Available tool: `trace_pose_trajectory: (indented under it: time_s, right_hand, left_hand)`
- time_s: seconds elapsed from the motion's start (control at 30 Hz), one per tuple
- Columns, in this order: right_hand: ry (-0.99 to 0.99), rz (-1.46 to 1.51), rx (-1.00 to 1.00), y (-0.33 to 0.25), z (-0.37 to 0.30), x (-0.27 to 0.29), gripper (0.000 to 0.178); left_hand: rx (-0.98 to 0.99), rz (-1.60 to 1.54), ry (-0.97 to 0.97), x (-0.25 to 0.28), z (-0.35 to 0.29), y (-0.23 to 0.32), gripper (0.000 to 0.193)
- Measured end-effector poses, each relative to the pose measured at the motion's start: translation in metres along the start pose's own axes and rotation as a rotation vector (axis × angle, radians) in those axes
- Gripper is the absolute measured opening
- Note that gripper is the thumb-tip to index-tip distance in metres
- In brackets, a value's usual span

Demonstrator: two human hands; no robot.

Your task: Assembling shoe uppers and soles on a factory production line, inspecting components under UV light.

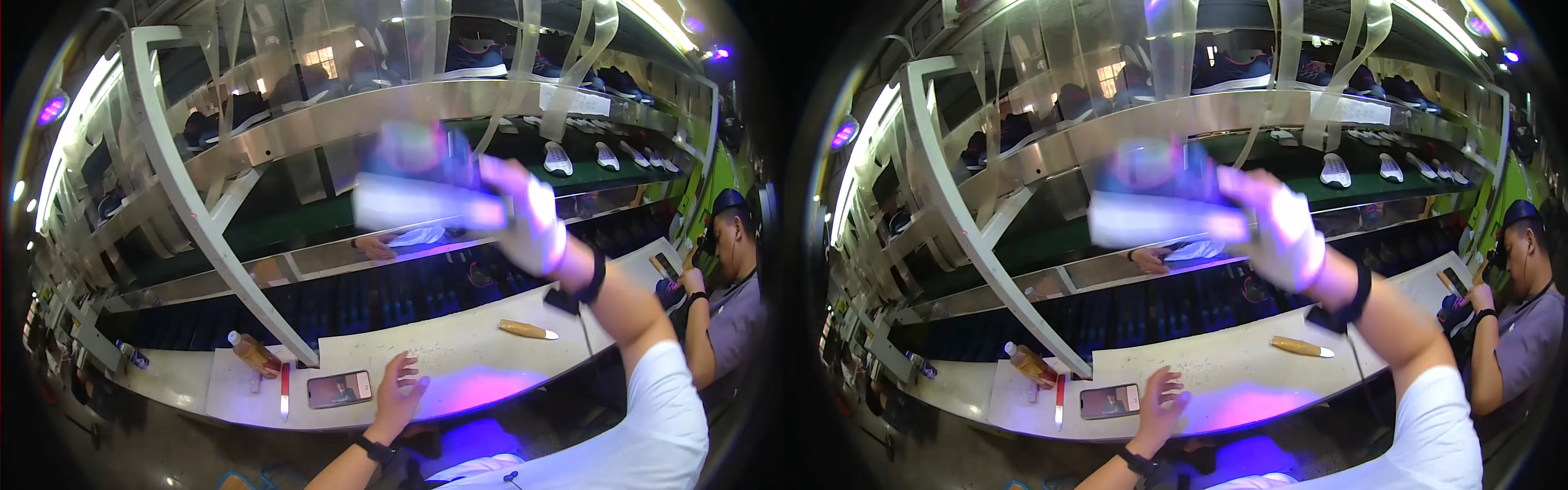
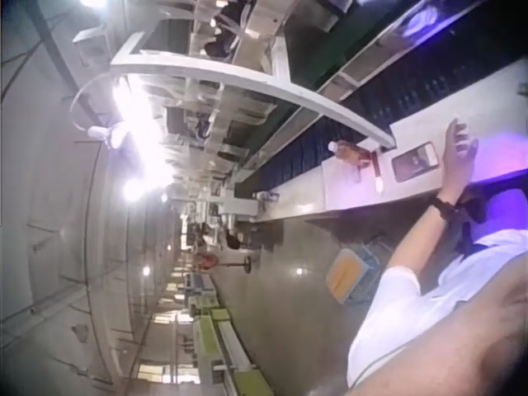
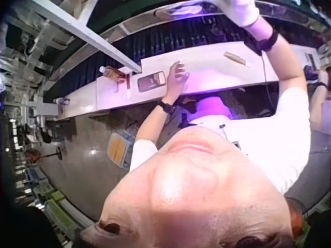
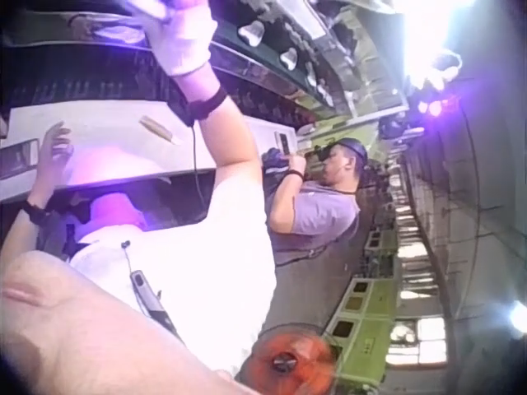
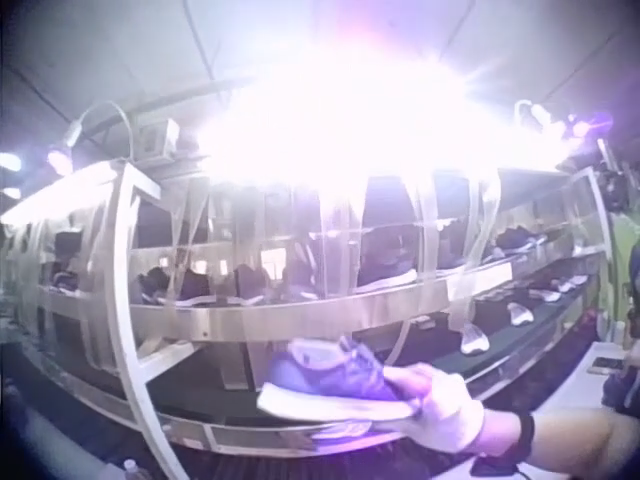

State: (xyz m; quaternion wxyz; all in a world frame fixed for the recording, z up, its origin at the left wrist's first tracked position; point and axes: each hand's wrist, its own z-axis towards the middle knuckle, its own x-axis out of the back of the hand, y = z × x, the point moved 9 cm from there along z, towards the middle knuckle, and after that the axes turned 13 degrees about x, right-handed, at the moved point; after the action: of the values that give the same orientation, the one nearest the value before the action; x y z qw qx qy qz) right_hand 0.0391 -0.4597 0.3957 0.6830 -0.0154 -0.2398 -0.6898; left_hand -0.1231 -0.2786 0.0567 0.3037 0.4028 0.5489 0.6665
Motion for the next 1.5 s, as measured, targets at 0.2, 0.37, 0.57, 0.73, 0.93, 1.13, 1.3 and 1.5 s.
trace_pose_trajectory:
  time_s: [0.2, 0.37, 0.57, 0.73, 0.93, 1.13, 1.3, 1.5]
  right_hand:
    - [-0.161, -0.457, -0.269, 0.154, 0.204, -0.062, 0.05]
    - [-0.163, -0.399, -0.161, 0.137, 0.26, -0.146, 0.034]
    - [-0.092, -0.575, -0.11, 0.125, 0.297, -0.227, 0.023]
    - [-0.702, -0.576, -0.012, 0.242, 0.281, -0.317, 0.032]
    - [-0.321, -0.388, 0.307, 0.029, 0.179, -0.266, 0.009]
    - [-0.77, 0.316, 0.288, -0.084, -0.125, -0.219, 0.015]
    - [-0.926, -0.278, -0.545, 0.082, -0.32, -0.204, 0.052]
    - [-1.021, 0.079, -1.057, 0.135, -0.391, -0.242, 0.077]
  left_hand:
    - [0.101, 0.363, 0.038, -0.027, 0.025, -0.062, 0.055]
    - [0.037, 0.384, 0.097, -0.024, 0.016, -0.058, 0.04]
    - [-0.109, 0.443, 0.158, -0.016, 0.007, -0.038, 0.029]
    - [-0.252, 0.453, 0.085, -0.037, 0.008, -0.026, 0.023]
    - [-0.148, 0.43, 0.126, -0.017, -0.002, -0.04, 0.015]
    - [-0.177, 0.544, 0.119, -0.025, 0.007, -0.052, 0.02]
    - [-0.28, 0.509, 0.167, -0.029, 0.017, -0.026, 0.015]
    - [-0.247, 0.578, 0.135, -0.042, 0.016, -0.024, 0.017]
